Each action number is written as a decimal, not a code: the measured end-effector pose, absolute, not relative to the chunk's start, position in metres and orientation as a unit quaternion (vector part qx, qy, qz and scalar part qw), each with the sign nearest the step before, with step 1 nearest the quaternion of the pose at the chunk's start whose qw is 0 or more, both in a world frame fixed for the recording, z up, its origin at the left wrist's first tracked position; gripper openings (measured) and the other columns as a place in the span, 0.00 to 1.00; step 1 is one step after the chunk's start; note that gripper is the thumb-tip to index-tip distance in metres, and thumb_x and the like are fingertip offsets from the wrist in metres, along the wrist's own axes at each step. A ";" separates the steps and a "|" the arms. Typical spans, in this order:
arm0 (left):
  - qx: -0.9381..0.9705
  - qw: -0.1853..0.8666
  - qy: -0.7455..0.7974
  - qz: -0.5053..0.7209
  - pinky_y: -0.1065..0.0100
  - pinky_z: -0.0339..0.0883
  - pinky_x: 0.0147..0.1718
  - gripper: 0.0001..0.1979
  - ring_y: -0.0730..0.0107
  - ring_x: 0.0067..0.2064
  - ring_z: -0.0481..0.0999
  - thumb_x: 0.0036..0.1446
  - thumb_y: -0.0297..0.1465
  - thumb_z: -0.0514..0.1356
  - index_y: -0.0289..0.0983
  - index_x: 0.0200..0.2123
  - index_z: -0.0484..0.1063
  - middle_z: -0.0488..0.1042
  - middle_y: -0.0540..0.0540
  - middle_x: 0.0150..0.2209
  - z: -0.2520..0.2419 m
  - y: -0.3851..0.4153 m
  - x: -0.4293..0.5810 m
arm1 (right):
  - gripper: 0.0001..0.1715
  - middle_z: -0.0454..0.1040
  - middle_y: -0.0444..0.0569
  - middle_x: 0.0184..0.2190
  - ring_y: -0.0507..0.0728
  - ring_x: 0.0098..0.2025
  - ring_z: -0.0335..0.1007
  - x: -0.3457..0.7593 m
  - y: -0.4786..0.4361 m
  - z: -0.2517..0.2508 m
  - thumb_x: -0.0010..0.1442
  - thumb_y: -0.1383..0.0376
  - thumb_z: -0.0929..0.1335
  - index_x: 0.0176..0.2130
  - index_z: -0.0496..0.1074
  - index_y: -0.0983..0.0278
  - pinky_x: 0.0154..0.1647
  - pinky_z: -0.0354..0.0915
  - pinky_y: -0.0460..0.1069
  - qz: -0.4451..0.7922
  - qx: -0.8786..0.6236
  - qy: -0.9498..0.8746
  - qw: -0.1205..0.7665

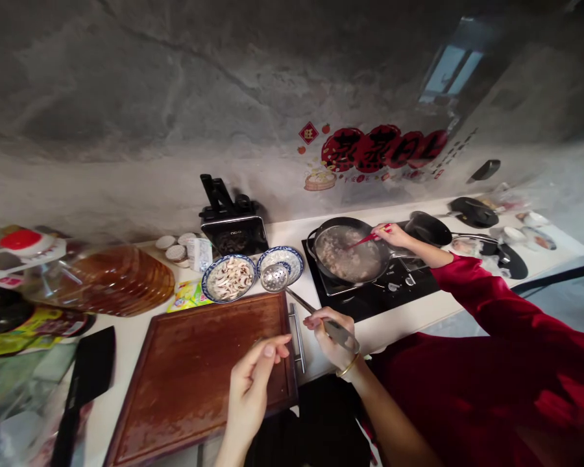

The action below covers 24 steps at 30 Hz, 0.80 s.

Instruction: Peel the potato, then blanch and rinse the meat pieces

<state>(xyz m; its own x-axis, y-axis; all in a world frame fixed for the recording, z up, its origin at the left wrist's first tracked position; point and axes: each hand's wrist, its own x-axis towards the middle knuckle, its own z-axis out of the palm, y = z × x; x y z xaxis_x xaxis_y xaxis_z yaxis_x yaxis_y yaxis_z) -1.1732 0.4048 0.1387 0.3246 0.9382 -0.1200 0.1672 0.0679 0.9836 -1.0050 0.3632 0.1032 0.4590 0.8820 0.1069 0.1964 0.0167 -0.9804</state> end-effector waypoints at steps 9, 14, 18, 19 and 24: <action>0.594 0.539 0.492 0.338 0.71 0.66 0.31 0.20 0.69 0.29 0.71 0.56 0.45 0.55 0.36 0.31 0.77 0.74 0.47 0.26 0.133 0.405 -1.175 | 0.24 0.76 0.50 0.31 0.57 0.34 0.78 -0.997 0.354 0.104 0.65 0.49 0.56 0.36 0.69 0.63 0.37 0.74 0.52 0.379 -0.619 -0.274 0.631; 0.565 0.630 0.492 0.203 0.73 0.60 0.23 0.24 0.73 0.22 0.67 0.58 0.48 0.52 0.34 0.30 0.77 0.71 0.49 0.21 0.105 0.408 -1.162 | 0.29 0.78 0.50 0.29 0.60 0.34 0.78 -1.010 0.353 0.118 0.63 0.44 0.55 0.36 0.70 0.61 0.37 0.75 0.55 0.383 -0.619 -0.258 0.636; 0.372 0.759 0.451 0.287 0.73 0.65 0.28 0.23 0.72 0.30 0.72 0.56 0.47 0.55 0.36 0.47 0.72 0.75 0.46 0.33 0.086 0.406 -1.128 | 0.24 0.79 0.43 0.31 0.61 0.42 0.77 -0.979 0.369 0.159 0.58 0.43 0.61 0.37 0.74 0.55 0.39 0.75 0.55 0.344 -0.649 -0.292 0.612; 0.331 0.768 0.444 0.322 0.72 0.66 0.31 0.22 0.71 0.33 0.73 0.55 0.46 0.58 0.36 0.45 0.72 0.75 0.45 0.35 0.083 0.406 -1.121 | 0.23 0.79 0.40 0.32 0.60 0.45 0.76 -0.966 0.374 0.170 0.58 0.44 0.61 0.38 0.75 0.53 0.41 0.75 0.54 0.338 -0.652 -0.290 0.614; 0.295 0.766 0.427 0.379 0.74 0.62 0.30 0.15 0.76 0.28 0.68 0.51 0.41 0.64 0.35 0.30 0.68 0.69 0.53 0.26 0.074 0.408 -1.108 | 0.20 0.80 0.40 0.34 0.62 0.48 0.74 -0.952 0.365 0.175 0.55 0.47 0.65 0.42 0.76 0.53 0.44 0.74 0.55 0.362 -0.661 -0.271 0.599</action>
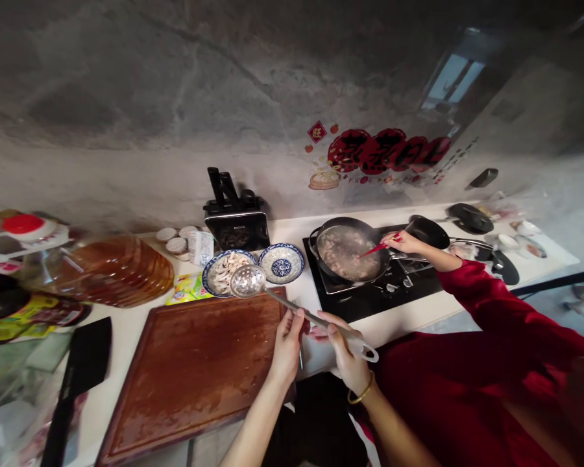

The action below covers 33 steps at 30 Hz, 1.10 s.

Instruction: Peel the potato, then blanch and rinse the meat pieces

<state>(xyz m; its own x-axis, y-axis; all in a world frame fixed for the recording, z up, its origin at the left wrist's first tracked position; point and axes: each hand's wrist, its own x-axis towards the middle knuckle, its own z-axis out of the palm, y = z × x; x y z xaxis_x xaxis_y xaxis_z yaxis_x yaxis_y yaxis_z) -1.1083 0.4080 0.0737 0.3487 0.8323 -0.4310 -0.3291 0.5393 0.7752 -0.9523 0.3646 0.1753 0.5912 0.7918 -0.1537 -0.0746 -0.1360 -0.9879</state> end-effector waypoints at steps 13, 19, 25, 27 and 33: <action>0.557 0.696 0.389 0.234 0.69 0.65 0.36 0.17 0.66 0.36 0.72 0.56 0.44 0.56 0.36 0.39 0.74 0.76 0.44 0.37 0.097 0.424 -1.113 | 0.21 0.78 0.53 0.40 0.61 0.41 0.77 -0.996 0.317 0.109 0.61 0.53 0.64 0.47 0.71 0.64 0.45 0.73 0.58 0.369 -0.617 -0.176 0.672; 0.554 0.686 0.415 0.224 0.67 0.65 0.41 0.17 0.63 0.42 0.73 0.56 0.43 0.56 0.37 0.39 0.74 0.76 0.43 0.40 0.079 0.414 -1.135 | 0.17 0.78 0.54 0.41 0.62 0.42 0.77 -0.985 0.317 0.111 0.62 0.58 0.65 0.47 0.72 0.64 0.45 0.74 0.58 0.301 -0.628 -0.248 0.674; 0.557 0.659 0.445 0.242 0.69 0.65 0.39 0.15 0.67 0.38 0.73 0.56 0.43 0.56 0.38 0.38 0.75 0.76 0.45 0.37 0.075 0.413 -1.149 | 0.12 0.78 0.51 0.41 0.61 0.43 0.76 -0.952 0.323 0.119 0.62 0.61 0.65 0.44 0.74 0.62 0.46 0.74 0.57 0.218 -0.644 -0.308 0.666; 0.556 0.657 0.446 0.245 0.70 0.65 0.38 0.15 0.68 0.37 0.72 0.56 0.43 0.56 0.38 0.38 0.75 0.76 0.46 0.37 0.075 0.414 -1.152 | 0.12 0.78 0.50 0.41 0.60 0.44 0.76 -0.939 0.327 0.119 0.63 0.62 0.65 0.44 0.74 0.61 0.47 0.73 0.57 0.181 -0.652 -0.331 0.658; 0.563 0.650 0.449 0.243 0.70 0.64 0.34 0.16 0.69 0.34 0.71 0.57 0.42 0.55 0.38 0.37 0.74 0.76 0.46 0.35 0.070 0.414 -1.160 | 0.13 0.77 0.51 0.43 0.59 0.43 0.76 -0.878 0.357 0.115 0.63 0.62 0.64 0.45 0.74 0.61 0.49 0.71 0.56 0.033 -0.729 -0.446 0.518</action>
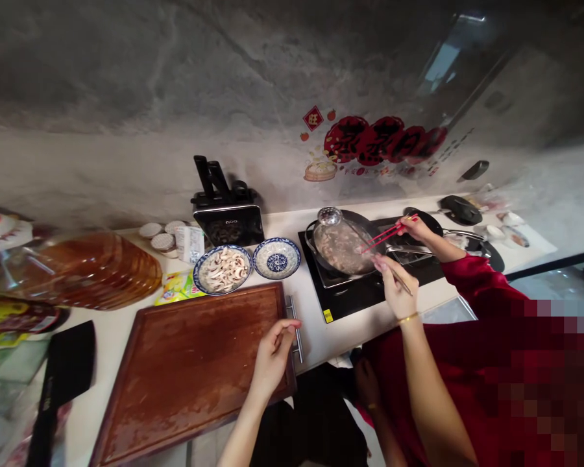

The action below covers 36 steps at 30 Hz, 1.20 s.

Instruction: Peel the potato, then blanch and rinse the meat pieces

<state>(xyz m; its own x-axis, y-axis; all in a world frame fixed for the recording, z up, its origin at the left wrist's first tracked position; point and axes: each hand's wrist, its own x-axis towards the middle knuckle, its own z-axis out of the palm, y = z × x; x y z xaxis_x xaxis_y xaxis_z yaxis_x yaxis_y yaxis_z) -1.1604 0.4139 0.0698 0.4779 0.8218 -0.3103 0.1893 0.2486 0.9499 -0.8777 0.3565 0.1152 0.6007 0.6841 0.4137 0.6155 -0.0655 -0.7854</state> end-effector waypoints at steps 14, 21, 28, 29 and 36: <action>0.554 0.647 0.462 0.248 0.68 0.66 0.37 0.17 0.66 0.36 0.73 0.57 0.44 0.55 0.38 0.38 0.75 0.77 0.45 0.37 0.050 0.421 -1.184 | 0.12 0.77 0.49 0.44 0.59 0.46 0.74 -0.765 0.413 0.082 0.59 0.65 0.64 0.41 0.75 0.60 0.53 0.66 0.54 0.048 -0.789 -0.540 0.287; 0.556 0.652 0.453 0.246 0.67 0.67 0.40 0.16 0.65 0.38 0.74 0.57 0.43 0.55 0.38 0.38 0.75 0.77 0.43 0.40 0.046 0.427 -1.183 | 0.18 0.78 0.51 0.34 0.58 0.33 0.77 -0.762 0.392 0.084 0.54 0.53 0.69 0.38 0.75 0.65 0.41 0.74 0.54 0.096 -0.803 -0.390 0.440; 0.554 0.671 0.438 0.227 0.65 0.67 0.43 0.17 0.62 0.44 0.74 0.58 0.43 0.54 0.38 0.38 0.74 0.77 0.43 0.41 0.040 0.423 -1.181 | 0.26 0.77 0.51 0.31 0.55 0.28 0.77 -0.782 0.375 0.104 0.47 0.48 0.72 0.34 0.74 0.68 0.36 0.76 0.54 0.197 -0.765 -0.323 0.522; 0.553 0.670 0.440 0.227 0.65 0.67 0.43 0.17 0.62 0.44 0.74 0.58 0.44 0.54 0.38 0.38 0.74 0.77 0.43 0.41 0.040 0.423 -1.182 | 0.26 0.77 0.51 0.32 0.55 0.27 0.77 -0.786 0.372 0.108 0.47 0.48 0.72 0.34 0.75 0.68 0.35 0.76 0.53 0.205 -0.766 -0.326 0.514; 0.555 0.661 0.450 0.230 0.65 0.68 0.42 0.17 0.62 0.42 0.75 0.57 0.44 0.55 0.38 0.38 0.75 0.77 0.43 0.40 0.037 0.421 -1.184 | 0.15 0.79 0.50 0.34 0.58 0.33 0.78 -0.811 0.352 0.133 0.51 0.56 0.73 0.35 0.77 0.64 0.38 0.76 0.51 0.209 -0.794 -0.385 0.421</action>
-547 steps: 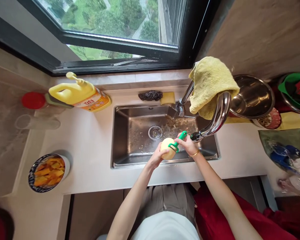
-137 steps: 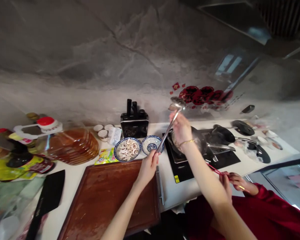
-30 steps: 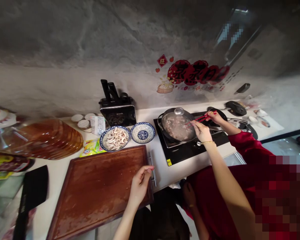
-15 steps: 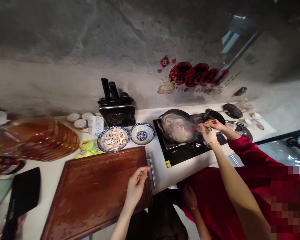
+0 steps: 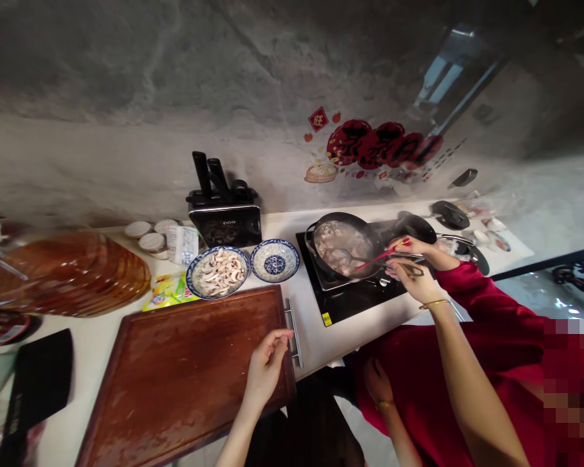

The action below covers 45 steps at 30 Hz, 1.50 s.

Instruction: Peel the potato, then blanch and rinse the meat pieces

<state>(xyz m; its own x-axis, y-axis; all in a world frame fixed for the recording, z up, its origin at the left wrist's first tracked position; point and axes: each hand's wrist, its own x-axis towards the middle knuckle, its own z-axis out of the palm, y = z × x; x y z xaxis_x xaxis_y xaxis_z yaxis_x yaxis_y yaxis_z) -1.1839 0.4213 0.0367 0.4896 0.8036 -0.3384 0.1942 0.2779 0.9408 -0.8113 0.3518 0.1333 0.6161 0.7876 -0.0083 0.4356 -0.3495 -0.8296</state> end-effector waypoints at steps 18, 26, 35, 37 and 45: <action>0.547 0.663 0.459 0.226 0.65 0.68 0.42 0.19 0.62 0.42 0.75 0.56 0.46 0.56 0.38 0.37 0.75 0.77 0.43 0.40 0.036 0.421 -1.181 | 0.15 0.76 0.50 0.22 0.62 0.26 0.78 -0.789 0.353 0.089 0.41 0.60 0.76 0.24 0.71 0.66 0.34 0.77 0.56 0.272 -0.699 -0.106 0.653; 0.558 0.651 0.460 0.231 0.67 0.67 0.40 0.18 0.64 0.39 0.75 0.56 0.46 0.55 0.38 0.36 0.75 0.78 0.44 0.39 0.041 0.422 -1.179 | 0.15 0.76 0.48 0.24 0.59 0.24 0.77 -0.795 0.355 0.101 0.45 0.60 0.75 0.27 0.69 0.66 0.34 0.77 0.55 0.185 -0.693 -0.117 0.687; 0.555 0.658 0.453 0.233 0.67 0.68 0.37 0.18 0.66 0.35 0.74 0.57 0.45 0.55 0.38 0.37 0.75 0.77 0.45 0.34 0.040 0.417 -1.172 | 0.09 0.75 0.48 0.20 0.58 0.23 0.76 -0.784 0.360 0.112 0.45 0.65 0.73 0.25 0.69 0.65 0.28 0.77 0.51 0.163 -0.711 -0.094 0.677; 0.551 0.659 0.453 0.237 0.68 0.67 0.36 0.18 0.66 0.34 0.74 0.57 0.45 0.54 0.38 0.37 0.75 0.76 0.46 0.32 0.040 0.417 -1.171 | 0.10 0.76 0.50 0.21 0.59 0.24 0.77 -0.783 0.361 0.117 0.44 0.64 0.73 0.26 0.70 0.66 0.28 0.77 0.51 0.167 -0.704 -0.109 0.682; 0.541 0.664 0.451 0.251 0.68 0.67 0.37 0.17 0.66 0.37 0.74 0.59 0.43 0.53 0.37 0.39 0.74 0.76 0.45 0.34 0.034 0.419 -1.173 | 0.15 0.76 0.50 0.26 0.58 0.25 0.77 -0.835 0.404 0.146 0.44 0.61 0.75 0.27 0.72 0.69 0.33 0.77 0.52 0.207 -0.671 -0.198 0.684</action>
<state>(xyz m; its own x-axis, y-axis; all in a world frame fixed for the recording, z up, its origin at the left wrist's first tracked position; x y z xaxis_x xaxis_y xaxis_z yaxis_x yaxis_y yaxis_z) -1.1731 0.4189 0.0340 0.4678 0.8211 -0.3271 0.1554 0.2879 0.9450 -0.8349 0.4037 0.1459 0.8362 0.5484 -0.0067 -0.0173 0.0141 -0.9998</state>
